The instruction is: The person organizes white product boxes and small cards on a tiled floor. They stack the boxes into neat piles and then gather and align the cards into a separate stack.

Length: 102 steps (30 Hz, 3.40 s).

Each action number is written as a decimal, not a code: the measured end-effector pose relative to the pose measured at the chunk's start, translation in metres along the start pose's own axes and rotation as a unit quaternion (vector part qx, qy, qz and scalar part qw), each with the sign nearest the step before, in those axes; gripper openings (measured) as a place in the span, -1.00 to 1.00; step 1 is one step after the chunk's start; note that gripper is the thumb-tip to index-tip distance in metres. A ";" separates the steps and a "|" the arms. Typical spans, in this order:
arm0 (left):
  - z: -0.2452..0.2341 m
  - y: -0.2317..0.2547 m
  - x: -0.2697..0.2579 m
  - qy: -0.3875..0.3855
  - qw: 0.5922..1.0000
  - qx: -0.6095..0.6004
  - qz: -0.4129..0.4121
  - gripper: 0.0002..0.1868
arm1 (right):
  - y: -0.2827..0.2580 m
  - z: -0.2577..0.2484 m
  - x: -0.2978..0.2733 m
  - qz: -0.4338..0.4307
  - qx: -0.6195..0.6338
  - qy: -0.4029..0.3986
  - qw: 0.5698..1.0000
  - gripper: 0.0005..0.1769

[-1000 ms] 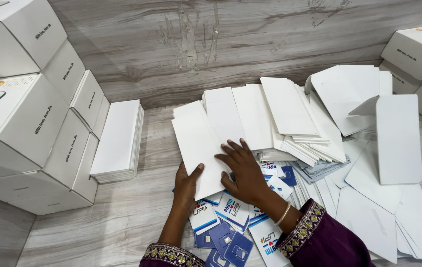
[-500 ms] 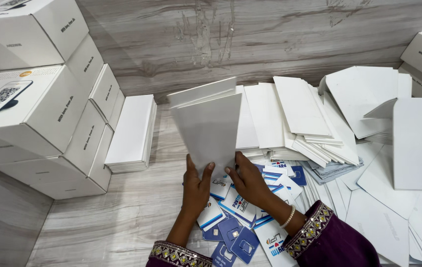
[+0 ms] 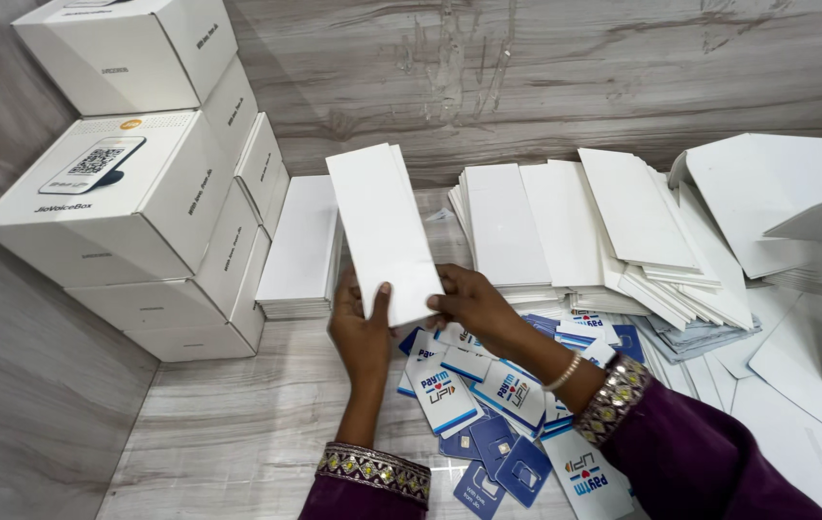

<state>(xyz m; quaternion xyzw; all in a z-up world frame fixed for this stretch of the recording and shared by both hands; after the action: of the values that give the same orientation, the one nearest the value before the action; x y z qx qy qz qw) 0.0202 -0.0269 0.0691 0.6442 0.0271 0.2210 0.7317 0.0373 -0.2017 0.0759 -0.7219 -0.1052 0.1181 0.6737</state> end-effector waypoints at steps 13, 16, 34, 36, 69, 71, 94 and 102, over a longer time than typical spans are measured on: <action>-0.059 -0.014 0.011 0.159 0.965 0.191 0.080 -0.19 | 0.025 0.133 0.092 -0.045 -0.067 -0.079 0.994 -0.11; -0.054 -0.016 0.017 0.154 0.968 0.188 0.069 -0.13 | 0.024 0.133 0.102 -0.106 -0.070 -0.069 0.990 -0.06; -0.021 -0.002 -0.001 0.115 0.945 0.255 0.171 -0.09 | 0.030 0.078 0.085 0.019 -0.263 -0.125 0.956 0.01; -0.009 0.006 -0.010 0.081 0.939 0.254 0.215 -0.16 | 0.011 0.045 0.058 -0.089 -0.461 -0.091 0.878 -0.16; 0.109 -0.072 -0.026 -0.198 0.958 -0.096 -0.183 -0.34 | 0.002 -0.092 -0.056 -0.201 -0.606 0.183 0.747 -0.53; 0.107 -0.076 -0.027 -0.193 0.956 -0.123 -0.182 -0.34 | 0.000 -0.086 -0.059 -0.209 -0.603 0.168 0.751 -0.51; 0.086 -0.070 -0.025 -0.154 0.952 -0.075 -0.255 -0.48 | -0.018 -0.067 -0.081 -0.256 -0.553 0.195 0.768 -0.39; 0.084 -0.069 -0.025 -0.149 0.948 -0.091 -0.267 -0.48 | -0.015 -0.064 -0.077 -0.234 -0.580 0.192 0.756 -0.25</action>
<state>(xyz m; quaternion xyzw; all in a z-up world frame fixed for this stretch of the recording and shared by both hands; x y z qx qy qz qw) 0.0445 -0.1193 0.0114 0.5694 0.0686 -0.0792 0.8153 -0.0160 -0.2857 0.0971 -0.9348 -0.1875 -0.2680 0.1387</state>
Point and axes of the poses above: each hand's wrist, its own x-axis towards the middle knuckle, its own z-axis out of the palm, y = z × x, the point moved 7 cm from there along x, towards the middle knuckle, and after that the axes turned 3 degrees about -x, right-handed, at the moved point
